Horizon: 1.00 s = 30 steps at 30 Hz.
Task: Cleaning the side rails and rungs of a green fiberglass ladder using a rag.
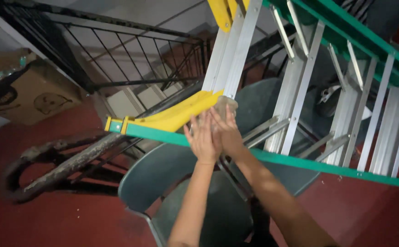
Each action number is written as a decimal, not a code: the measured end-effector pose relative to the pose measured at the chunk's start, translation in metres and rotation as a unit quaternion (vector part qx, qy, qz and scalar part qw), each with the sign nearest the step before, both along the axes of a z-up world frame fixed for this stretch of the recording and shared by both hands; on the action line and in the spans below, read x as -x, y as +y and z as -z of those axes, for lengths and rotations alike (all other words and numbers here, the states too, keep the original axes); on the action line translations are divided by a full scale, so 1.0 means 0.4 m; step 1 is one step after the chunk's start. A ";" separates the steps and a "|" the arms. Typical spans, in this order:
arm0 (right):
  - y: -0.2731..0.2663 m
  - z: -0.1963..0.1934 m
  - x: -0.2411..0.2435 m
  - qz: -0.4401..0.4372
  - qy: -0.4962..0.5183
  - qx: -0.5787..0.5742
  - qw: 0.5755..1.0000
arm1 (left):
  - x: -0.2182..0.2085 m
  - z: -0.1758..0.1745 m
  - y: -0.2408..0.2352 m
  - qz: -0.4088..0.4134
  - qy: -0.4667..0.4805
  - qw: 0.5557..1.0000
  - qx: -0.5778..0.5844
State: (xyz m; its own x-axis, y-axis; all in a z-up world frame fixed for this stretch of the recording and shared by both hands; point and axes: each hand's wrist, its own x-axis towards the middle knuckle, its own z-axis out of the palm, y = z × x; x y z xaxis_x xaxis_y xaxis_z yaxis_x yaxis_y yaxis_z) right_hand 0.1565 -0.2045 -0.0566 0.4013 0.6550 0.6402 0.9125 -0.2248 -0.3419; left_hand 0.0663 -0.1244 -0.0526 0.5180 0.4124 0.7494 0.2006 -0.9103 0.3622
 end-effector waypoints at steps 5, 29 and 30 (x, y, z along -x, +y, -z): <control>0.006 0.004 -0.165 -0.058 0.008 0.006 0.998 | 0.001 -0.016 -0.012 -0.055 -0.008 0.995 -0.087; -0.366 0.183 -0.002 -0.069 0.022 0.036 0.997 | 0.017 -0.032 -0.013 -0.075 0.031 0.989 -0.127; -0.408 0.221 -0.010 -0.054 0.042 0.048 0.996 | 0.019 -0.037 -0.012 -0.077 0.033 0.988 -0.127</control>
State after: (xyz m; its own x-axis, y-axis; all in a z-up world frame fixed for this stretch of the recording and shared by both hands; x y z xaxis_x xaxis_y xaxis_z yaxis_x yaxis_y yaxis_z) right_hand 0.1606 -0.3679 -0.1449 0.3757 0.7541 0.5387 0.9018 -0.1634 -0.4001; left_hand 0.0588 -0.1292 -0.0378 0.5153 0.2936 0.8052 0.3593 -0.9270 0.1080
